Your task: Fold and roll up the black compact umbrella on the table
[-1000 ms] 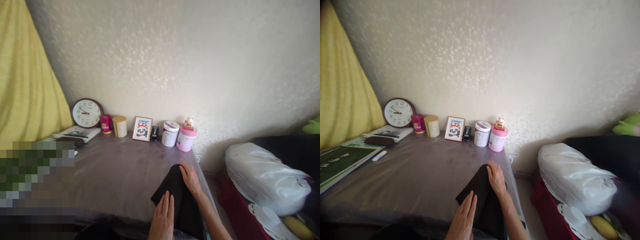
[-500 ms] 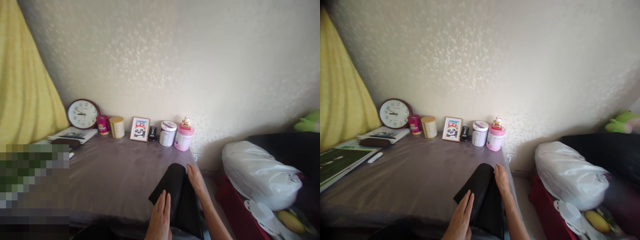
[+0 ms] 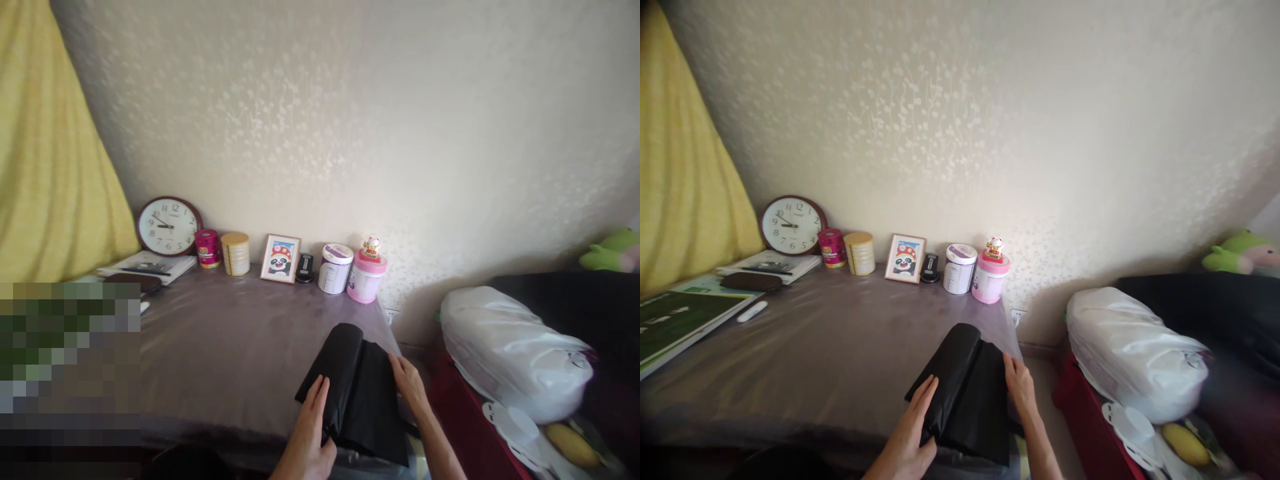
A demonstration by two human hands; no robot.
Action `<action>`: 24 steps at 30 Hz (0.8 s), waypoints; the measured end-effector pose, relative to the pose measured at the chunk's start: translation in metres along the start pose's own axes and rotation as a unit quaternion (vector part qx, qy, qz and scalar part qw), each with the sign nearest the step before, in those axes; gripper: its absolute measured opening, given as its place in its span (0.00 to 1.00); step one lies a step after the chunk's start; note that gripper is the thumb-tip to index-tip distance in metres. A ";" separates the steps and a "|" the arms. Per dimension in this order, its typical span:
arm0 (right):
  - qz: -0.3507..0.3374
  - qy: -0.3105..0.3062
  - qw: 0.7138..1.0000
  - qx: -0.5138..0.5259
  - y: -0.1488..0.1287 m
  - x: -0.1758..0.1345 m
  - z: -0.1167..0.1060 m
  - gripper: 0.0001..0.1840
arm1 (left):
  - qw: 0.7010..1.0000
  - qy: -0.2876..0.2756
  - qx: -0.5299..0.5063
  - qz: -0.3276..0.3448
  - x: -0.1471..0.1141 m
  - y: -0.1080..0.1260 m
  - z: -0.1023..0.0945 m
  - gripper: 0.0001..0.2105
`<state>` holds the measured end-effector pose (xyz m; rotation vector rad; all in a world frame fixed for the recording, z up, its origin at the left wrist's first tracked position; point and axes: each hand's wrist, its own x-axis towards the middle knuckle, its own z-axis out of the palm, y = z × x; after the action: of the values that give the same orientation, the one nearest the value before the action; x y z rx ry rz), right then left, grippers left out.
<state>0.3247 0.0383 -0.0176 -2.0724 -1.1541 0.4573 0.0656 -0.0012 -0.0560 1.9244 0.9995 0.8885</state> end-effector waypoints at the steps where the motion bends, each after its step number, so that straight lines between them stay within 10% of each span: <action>1: -0.014 0.016 1.000 -0.013 -0.004 -0.002 0.001 0.20 | 1.000 -0.001 0.000 0.000 0.000 -0.001 0.001 0.36; 12: -0.041 0.086 0.990 -0.101 0.010 -0.013 0.005 0.11 | 0.999 -0.009 0.041 -0.013 0.000 -0.002 0.008 0.42; 24: 0.000 -0.041 0.985 0.167 -0.016 -0.040 -0.002 0.23 | 0.991 0.006 0.130 0.007 -0.003 -0.006 0.017 0.47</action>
<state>0.2951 0.0090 -0.0060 -1.7763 -1.0437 0.6922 0.0767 -0.0071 -0.0694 2.1475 1.1576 0.8113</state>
